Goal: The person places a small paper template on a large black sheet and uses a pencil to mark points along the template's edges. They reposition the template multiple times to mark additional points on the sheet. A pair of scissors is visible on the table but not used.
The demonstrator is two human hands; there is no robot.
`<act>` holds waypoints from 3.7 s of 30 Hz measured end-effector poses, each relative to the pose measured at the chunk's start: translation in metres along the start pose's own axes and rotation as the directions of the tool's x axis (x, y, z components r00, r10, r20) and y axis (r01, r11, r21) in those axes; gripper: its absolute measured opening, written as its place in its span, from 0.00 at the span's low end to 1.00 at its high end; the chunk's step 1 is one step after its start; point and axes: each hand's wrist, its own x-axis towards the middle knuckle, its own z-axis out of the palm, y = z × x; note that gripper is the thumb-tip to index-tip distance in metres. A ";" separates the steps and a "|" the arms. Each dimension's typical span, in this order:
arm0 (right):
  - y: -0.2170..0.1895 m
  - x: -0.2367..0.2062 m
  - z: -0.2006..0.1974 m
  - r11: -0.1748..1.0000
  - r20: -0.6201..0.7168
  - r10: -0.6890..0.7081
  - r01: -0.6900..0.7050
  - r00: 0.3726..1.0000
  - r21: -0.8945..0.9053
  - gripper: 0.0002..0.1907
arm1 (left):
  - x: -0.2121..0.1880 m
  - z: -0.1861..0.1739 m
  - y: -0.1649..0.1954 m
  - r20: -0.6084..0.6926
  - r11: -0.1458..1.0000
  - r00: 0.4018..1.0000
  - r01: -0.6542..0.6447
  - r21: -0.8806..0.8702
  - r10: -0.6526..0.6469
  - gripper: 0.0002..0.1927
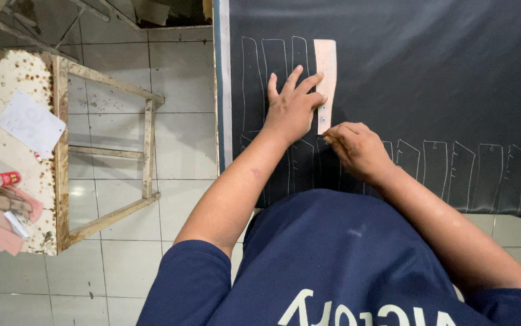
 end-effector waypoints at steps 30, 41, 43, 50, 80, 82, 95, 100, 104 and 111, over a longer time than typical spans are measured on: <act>0.017 0.017 -0.011 0.997 -0.110 0.079 -0.076 0.991 0.033 0.06 | 0.005 -0.001 0.004 0.018 0.998 0.998 0.062 -0.006 -0.062 0.08; 0.013 0.001 -0.011 0.998 -0.119 -0.038 0.031 0.992 -0.061 0.05 | 0.005 0.004 0.020 -0.035 0.997 0.999 0.043 0.058 -0.041 0.09; 0.014 0.002 -0.013 1.000 -0.082 0.001 -0.001 0.997 -0.003 0.05 | 0.003 0.005 0.023 -0.033 0.996 0.998 0.058 0.066 -0.056 0.11; 0.025 -0.013 -0.021 0.937 -0.150 0.248 -0.198 0.957 0.289 0.09 | 0.005 0.006 0.032 -0.071 0.991 0.993 0.096 0.095 -0.090 0.30; 0.089 -0.050 -0.044 -0.064 0.481 0.472 -0.515 0.739 0.855 0.17 | -0.003 0.025 0.048 -0.390 0.977 0.920 -0.037 -0.210 -0.049 0.07; 0.094 -0.050 -0.050 0.075 0.493 0.566 -0.637 0.661 0.767 0.14 | 0.000 0.025 0.046 -0.394 0.985 0.919 -0.066 -0.157 -0.001 0.09; 0.049 -0.020 -0.022 0.662 0.003 0.658 -0.580 0.753 0.474 0.16 | -0.012 0.046 0.031 -0.038 0.987 0.999 0.026 -0.160 -0.033 0.27; 0.046 -0.022 -0.020 0.704 -0.038 0.633 -0.555 0.773 0.442 0.16 | -0.010 0.042 0.032 -0.045 0.986 0.999 0.021 -0.168 -0.029 0.27; 0.050 -0.024 -0.017 0.769 -0.079 0.584 -0.518 0.808 0.375 0.17 | -0.010 0.041 0.033 -0.036 0.986 0.999 0.027 -0.163 -0.033 0.27; 0.056 -0.028 -0.016 0.850 -0.134 0.505 -0.464 0.853 0.249 0.16 | -0.008 0.041 0.034 -0.018 0.988 0.999 0.038 -0.150 -0.041 0.27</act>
